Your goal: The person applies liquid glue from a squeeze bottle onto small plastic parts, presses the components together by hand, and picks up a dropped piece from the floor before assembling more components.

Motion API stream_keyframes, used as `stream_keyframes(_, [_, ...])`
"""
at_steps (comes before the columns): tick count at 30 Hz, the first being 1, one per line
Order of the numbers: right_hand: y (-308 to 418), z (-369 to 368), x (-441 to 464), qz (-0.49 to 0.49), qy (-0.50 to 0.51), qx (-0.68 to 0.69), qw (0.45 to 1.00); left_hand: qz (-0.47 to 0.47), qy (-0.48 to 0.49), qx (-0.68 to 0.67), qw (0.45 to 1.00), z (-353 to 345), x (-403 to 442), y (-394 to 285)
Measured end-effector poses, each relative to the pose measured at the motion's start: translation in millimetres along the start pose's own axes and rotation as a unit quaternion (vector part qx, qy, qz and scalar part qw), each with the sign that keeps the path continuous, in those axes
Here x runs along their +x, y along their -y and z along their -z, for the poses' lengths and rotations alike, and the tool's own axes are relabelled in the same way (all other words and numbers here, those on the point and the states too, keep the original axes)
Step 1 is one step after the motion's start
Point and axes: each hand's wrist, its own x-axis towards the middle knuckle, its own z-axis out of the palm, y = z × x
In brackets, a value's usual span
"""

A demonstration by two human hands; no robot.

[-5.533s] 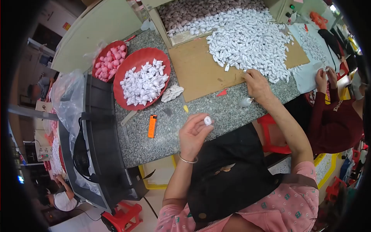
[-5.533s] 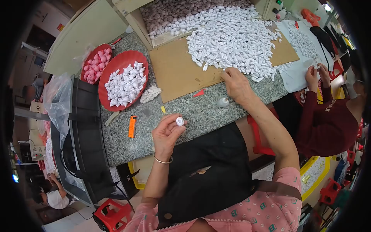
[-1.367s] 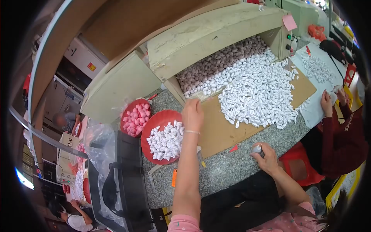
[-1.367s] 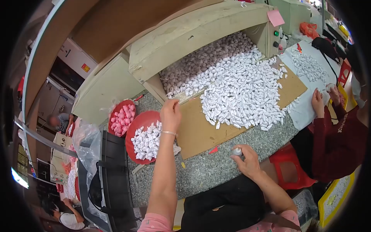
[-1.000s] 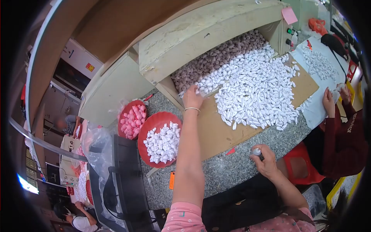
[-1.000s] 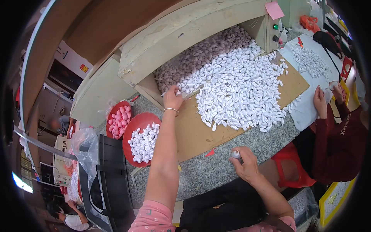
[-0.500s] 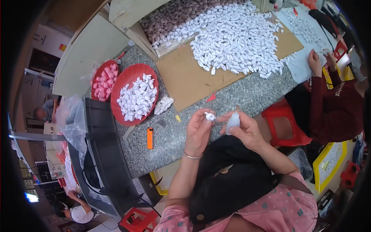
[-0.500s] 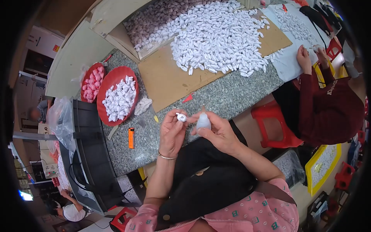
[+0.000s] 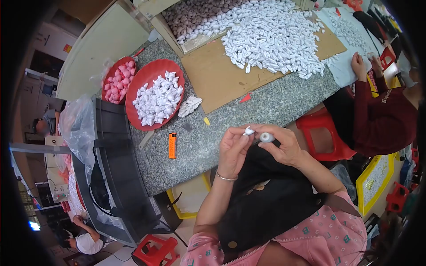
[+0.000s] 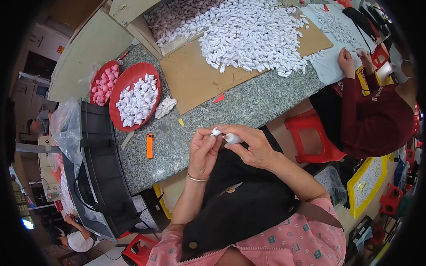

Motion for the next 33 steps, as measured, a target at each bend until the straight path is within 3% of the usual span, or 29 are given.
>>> stream_keyframes(3, [-7,-1,-1,0.088,0.007,-0.058,0.994,-0.004,-0.002,0.017,1.0,1,-2,-4])
stream_keyframes(9, [-11,0,-7,0.109,0.017,-0.057,0.992,0.022,0.024,-0.005,0.999,9,-4,1])
stream_keyframes(15, [-10,0,-12,0.094,0.037,-0.035,0.994,0.077,0.026,0.105,0.991,18,-7,-7])
stream_keyframes(21, [-15,3,-12,0.046,0.055,0.005,0.997,0.015,0.056,0.161,0.985,6,-6,-9])
stream_keyframes(27, [-10,2,-13,-0.13,0.06,0.128,0.981,-0.008,0.02,0.144,0.989,7,-7,-5])
stream_keyframes(30, [2,6,-8,-0.162,-0.004,0.18,0.97,-0.103,0.003,0.302,0.948,16,-2,-10])
stream_keyframes(33, [4,22,-6,-0.057,0.01,-0.026,0.998,-0.137,-0.004,0.342,0.93,19,-2,-14])
